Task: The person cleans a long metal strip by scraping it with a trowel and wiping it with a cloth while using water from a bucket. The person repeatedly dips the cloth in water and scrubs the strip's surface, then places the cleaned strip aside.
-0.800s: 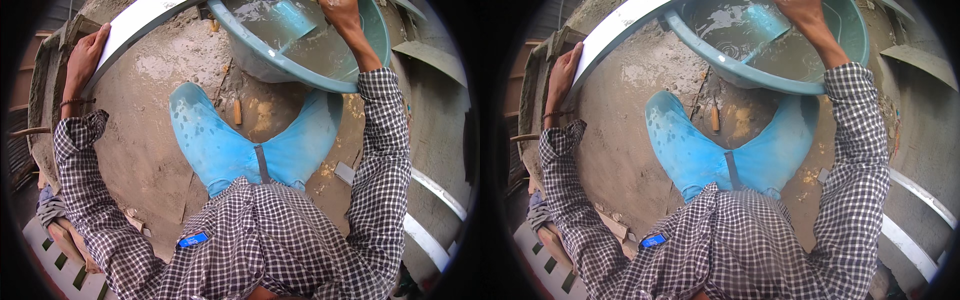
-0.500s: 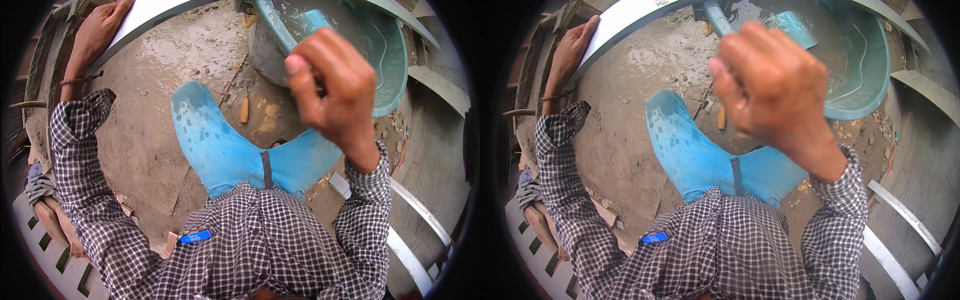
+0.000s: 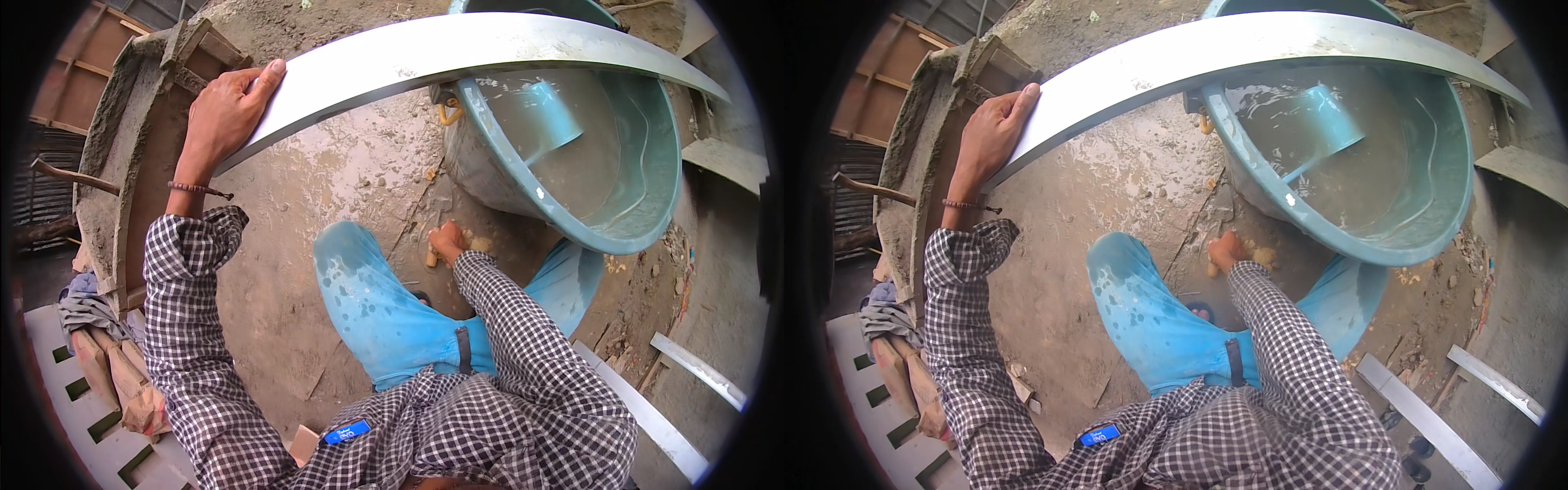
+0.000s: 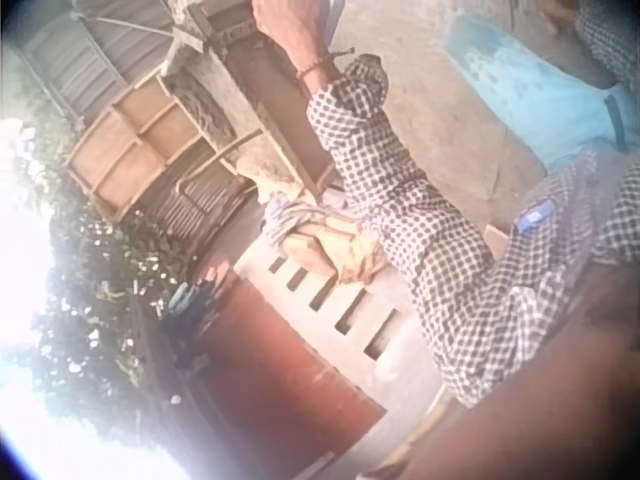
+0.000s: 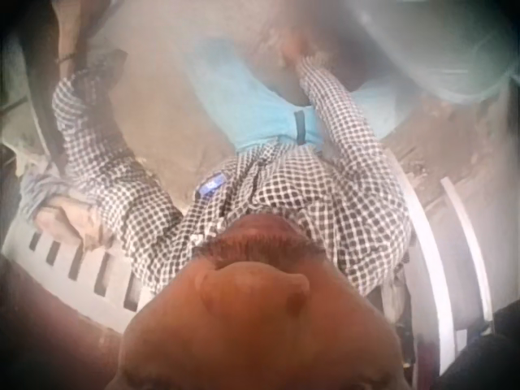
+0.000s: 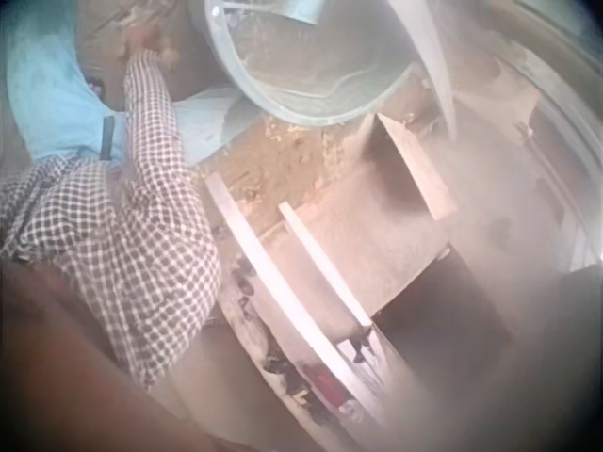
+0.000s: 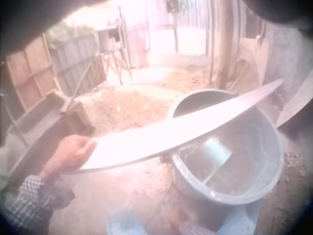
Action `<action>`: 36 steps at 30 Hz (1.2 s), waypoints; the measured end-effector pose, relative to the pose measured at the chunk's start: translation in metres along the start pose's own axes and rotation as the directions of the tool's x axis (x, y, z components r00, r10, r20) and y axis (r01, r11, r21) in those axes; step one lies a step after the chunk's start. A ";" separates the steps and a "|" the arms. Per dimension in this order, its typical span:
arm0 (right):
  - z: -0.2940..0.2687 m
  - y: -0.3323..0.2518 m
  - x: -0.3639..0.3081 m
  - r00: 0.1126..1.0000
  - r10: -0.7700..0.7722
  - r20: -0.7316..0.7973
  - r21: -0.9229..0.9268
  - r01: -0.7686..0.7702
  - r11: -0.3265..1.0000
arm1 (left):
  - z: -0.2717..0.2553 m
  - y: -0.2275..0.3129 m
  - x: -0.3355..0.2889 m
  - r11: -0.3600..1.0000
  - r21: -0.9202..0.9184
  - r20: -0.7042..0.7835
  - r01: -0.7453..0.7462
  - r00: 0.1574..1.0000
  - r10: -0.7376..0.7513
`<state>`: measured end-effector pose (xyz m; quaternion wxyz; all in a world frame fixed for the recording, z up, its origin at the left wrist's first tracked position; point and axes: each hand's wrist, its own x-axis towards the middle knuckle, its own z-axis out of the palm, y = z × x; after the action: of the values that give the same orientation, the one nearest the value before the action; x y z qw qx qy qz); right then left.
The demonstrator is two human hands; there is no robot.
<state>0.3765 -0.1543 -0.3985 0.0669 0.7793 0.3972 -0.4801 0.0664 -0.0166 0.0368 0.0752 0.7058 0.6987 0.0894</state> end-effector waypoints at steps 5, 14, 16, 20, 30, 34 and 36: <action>-0.008 0.014 -0.001 0.991 -0.114 0.075 -0.174 0.126 0.977 | 0.008 -0.003 -0.004 0.999 0.026 -0.024 -0.029 0.999 0.030; -0.086 -0.031 -0.115 0.784 -0.614 -0.089 -0.321 0.561 0.763 | 0.003 -0.008 -0.006 1.000 0.020 -0.013 0.023 1.000 -0.022; -0.100 -0.034 -0.149 0.611 -0.769 -0.191 -0.367 0.682 0.633 | 0.003 -0.009 -0.007 1.000 0.001 -0.024 0.022 0.999 -0.022; -0.142 -0.046 -0.236 0.301 -0.904 -0.305 -0.489 0.765 0.419 | 0.003 -0.009 0.005 0.997 -0.052 -0.113 -0.062 0.992 0.056; -0.271 -0.104 -0.379 0.266 -0.925 -0.272 -0.893 0.288 0.346 | 0.003 -0.023 0.010 0.994 -0.063 -0.108 -0.092 0.990 0.085; -0.261 -0.113 -0.370 0.363 -0.904 -0.228 -0.947 0.133 0.292 | 0.002 -0.015 0.009 0.997 0.007 -0.060 -0.082 0.995 0.082; -0.243 -0.111 -0.372 0.347 -0.914 -0.212 -0.965 0.074 0.253 | 0.011 -0.016 0.002 0.993 -0.021 -0.167 -0.114 0.980 0.109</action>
<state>0.3869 -0.1675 0.0591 0.0707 0.5435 0.8152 0.1870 0.0532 -0.0145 0.0226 0.0228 0.7328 0.6604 0.1624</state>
